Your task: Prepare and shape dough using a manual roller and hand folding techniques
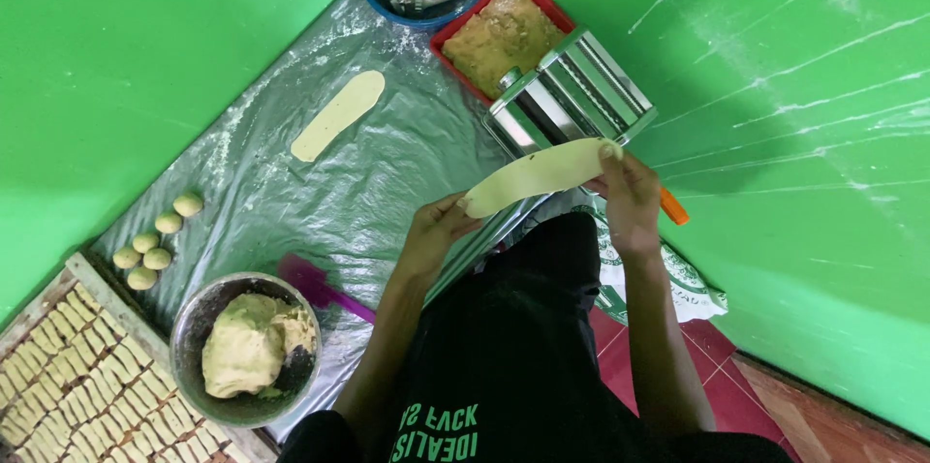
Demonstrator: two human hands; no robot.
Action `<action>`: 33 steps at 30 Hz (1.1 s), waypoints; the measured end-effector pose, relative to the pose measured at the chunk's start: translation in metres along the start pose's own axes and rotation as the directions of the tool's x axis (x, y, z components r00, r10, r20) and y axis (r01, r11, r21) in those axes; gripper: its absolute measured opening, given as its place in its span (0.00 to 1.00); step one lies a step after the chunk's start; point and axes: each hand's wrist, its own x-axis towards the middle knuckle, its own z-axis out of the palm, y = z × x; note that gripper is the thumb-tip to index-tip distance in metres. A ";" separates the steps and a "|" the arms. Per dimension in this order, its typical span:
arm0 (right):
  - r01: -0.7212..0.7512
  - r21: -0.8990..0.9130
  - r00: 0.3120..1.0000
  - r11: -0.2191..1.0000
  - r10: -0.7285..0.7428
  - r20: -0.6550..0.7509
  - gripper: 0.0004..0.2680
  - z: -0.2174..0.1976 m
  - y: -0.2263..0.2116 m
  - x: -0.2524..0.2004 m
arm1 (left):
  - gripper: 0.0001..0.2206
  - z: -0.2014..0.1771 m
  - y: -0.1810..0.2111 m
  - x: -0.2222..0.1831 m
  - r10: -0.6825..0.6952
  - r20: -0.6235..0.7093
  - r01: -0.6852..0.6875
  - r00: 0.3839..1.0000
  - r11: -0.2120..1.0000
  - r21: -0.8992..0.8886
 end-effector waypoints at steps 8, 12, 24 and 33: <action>0.047 -0.184 0.985 0.982 -0.015 0.173 0.10 0.021 0.017 -0.014 | 0.18 0.034 0.012 -0.011 -0.069 0.055 0.073 0.996 0.994 -0.086; 0.003 -0.155 0.979 0.988 0.029 0.204 0.10 0.020 0.013 -0.014 | 0.20 0.031 0.028 -0.017 -0.092 0.014 0.093 0.996 0.990 -0.103; 0.171 -0.254 0.938 0.952 -0.079 0.337 0.11 0.013 0.040 -0.014 | 0.26 0.041 0.039 -0.025 -0.121 0.129 0.149 0.984 0.962 -0.231; 0.334 -0.202 0.891 0.921 -0.238 0.387 0.09 0.015 0.014 -0.029 | 0.37 0.041 0.028 -0.008 -0.201 0.168 0.249 0.965 0.903 -0.350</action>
